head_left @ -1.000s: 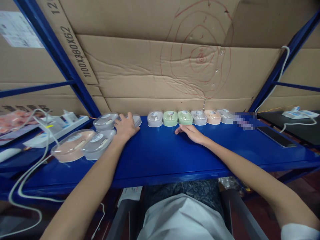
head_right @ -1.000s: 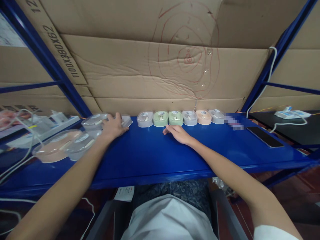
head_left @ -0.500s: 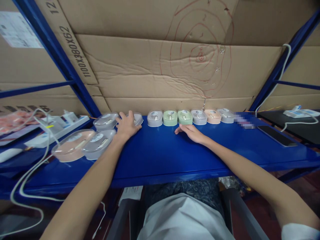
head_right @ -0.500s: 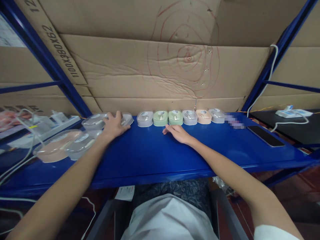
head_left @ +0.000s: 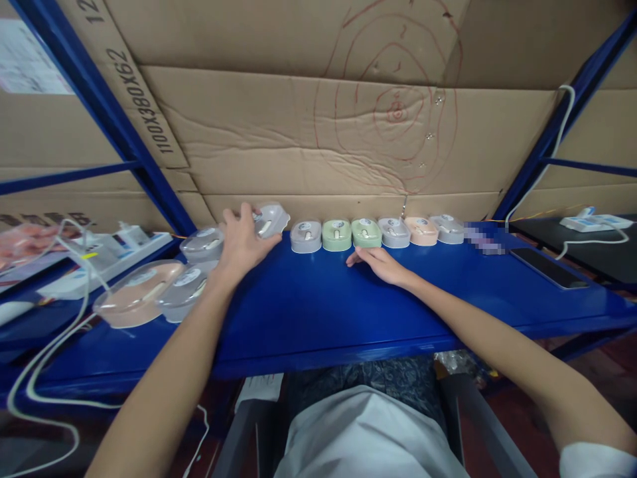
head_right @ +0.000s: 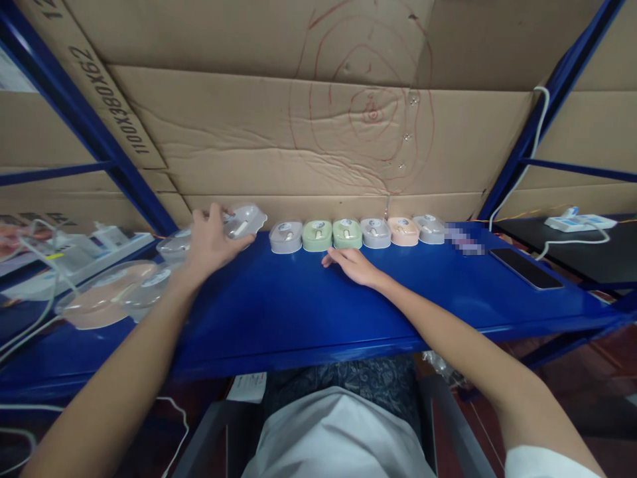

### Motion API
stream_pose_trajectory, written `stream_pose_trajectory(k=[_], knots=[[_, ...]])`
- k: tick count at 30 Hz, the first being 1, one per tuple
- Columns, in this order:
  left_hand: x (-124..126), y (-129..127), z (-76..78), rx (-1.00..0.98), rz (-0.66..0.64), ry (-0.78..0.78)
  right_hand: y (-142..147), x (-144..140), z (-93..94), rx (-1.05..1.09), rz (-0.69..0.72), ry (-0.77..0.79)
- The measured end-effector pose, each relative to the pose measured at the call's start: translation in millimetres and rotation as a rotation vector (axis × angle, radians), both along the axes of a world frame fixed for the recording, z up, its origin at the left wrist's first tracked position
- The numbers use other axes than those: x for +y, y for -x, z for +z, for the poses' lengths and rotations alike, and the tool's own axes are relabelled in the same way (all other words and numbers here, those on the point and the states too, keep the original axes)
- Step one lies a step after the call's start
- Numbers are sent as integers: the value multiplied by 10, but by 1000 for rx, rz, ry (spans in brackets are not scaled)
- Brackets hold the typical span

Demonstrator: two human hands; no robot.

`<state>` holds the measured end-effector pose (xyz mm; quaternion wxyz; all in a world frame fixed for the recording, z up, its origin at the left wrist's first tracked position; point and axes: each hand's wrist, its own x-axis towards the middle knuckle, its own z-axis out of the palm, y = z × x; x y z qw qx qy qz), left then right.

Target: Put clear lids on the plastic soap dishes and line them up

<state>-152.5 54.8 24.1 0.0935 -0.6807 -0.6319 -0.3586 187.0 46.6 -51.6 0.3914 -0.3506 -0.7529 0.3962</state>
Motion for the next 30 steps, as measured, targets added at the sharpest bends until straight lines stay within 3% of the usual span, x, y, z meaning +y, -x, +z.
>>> stream_pose_trajectory(k=[2, 6, 9, 13, 19, 25, 30], knots=[[-98, -73, 59, -58, -89, -22, 7, 9, -8, 17, -6, 8], [-324, -325, 82, -77, -404, -31, 26, 42, -30, 70, -38, 41], [-464, -546, 10, -44, -602, 24, 20, 40, -16, 138, -83, 54], [-562, -755, -130, 41, -805, 150, -23, -20, 46, 134, -103, -41], [-567, -833, -268, 44, -958, 282, -25, -109, 56, 54, 63, -147], [-493, -813, -331, 46, -1078, 326, -7, -206, 90, -158, 38, -278], [-419, -793, -391, 30, -1104, 291, -16, -218, 105, -205, 17, -299]])
